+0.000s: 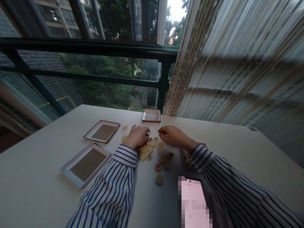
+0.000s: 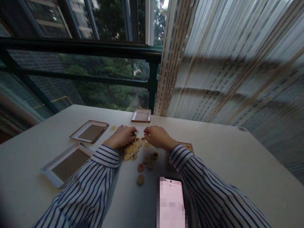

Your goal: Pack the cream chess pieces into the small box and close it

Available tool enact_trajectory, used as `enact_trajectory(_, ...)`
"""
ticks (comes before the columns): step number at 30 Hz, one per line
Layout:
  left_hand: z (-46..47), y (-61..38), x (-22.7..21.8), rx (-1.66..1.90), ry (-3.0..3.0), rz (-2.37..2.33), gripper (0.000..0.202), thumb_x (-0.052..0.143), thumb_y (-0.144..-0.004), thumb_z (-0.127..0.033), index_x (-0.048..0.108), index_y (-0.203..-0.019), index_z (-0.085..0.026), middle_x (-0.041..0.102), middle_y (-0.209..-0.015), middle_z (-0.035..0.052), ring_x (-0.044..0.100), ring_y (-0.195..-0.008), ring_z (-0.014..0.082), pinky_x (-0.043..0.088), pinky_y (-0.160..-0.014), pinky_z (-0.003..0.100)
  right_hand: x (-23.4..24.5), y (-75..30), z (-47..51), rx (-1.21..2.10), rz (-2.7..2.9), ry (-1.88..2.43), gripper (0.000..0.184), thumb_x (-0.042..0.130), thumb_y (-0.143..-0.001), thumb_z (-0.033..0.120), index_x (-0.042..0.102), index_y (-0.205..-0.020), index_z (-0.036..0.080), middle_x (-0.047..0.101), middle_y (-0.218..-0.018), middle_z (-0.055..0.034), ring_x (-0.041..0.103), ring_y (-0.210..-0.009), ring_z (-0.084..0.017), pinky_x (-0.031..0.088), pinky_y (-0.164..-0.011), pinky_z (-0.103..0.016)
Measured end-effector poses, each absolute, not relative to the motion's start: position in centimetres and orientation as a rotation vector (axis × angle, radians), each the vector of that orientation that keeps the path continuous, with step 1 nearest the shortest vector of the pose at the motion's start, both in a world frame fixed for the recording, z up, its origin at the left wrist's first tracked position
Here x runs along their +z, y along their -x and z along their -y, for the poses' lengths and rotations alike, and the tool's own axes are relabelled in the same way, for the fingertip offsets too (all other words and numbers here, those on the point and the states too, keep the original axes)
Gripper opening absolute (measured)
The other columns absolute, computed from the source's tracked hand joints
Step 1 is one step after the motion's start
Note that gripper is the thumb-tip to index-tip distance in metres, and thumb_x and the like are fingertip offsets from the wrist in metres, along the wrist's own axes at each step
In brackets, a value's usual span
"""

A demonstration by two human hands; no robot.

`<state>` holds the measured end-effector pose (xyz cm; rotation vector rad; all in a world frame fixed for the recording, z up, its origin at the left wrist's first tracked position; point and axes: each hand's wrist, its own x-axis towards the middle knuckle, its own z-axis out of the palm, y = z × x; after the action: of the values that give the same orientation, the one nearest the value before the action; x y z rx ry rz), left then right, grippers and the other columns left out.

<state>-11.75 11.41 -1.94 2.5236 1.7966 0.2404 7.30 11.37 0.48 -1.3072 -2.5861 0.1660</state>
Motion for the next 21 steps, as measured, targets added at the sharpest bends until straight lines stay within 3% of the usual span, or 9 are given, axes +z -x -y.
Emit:
enact_trajectory(11, -11.4, 11.7, -1.4, 0.321, -2.529, -1.842, 0.034, 0.047, -0.075, -0.024, 0.059, -0.107, -0.017, 0.069, -0.095, 0.0108, 0.061, -0.093, 0.0269, 0.036, -0.088, 0.044, 0.8, -8.0, -11.0, 0.208, 2.539, 1.304, 0.029, 0.044, -0.081, 0.025, 0.066, -0.098, 0.018, 0.069, -0.095, -0.0059, 0.062, -0.084, -0.018, 0.042, -0.074, -0.025)
enact_trajectory(16, -11.3, 11.5, -1.0, 0.532, -2.538, -1.834, 0.036, 0.049, -0.074, -0.022, 0.055, -0.109, -0.016, 0.068, -0.098, 0.0098, 0.061, -0.092, 0.0243, 0.036, -0.09, 0.041, 1.1, -8.4, -10.7, 0.236, 2.522, 1.297, 0.029, 0.044, -0.08, 0.024, 0.066, -0.097, 0.017, 0.069, -0.093, -0.0064, 0.062, -0.083, -0.018, 0.043, -0.073, -0.025)
enact_trajectory(21, -11.3, 11.3, -0.6, 0.711, -2.577, -1.804, 0.034, 0.05, -0.075, -0.023, 0.055, -0.108, -0.016, 0.067, -0.09, 0.0084, 0.062, -0.085, 0.0227, 0.042, -0.083, 0.037, 1.5, -9.0, -10.5, 0.271, 2.477, 1.314, 0.029, 0.045, -0.08, 0.025, 0.066, -0.098, 0.016, 0.069, -0.091, -0.0062, 0.062, -0.081, -0.017, 0.043, -0.073, -0.026)
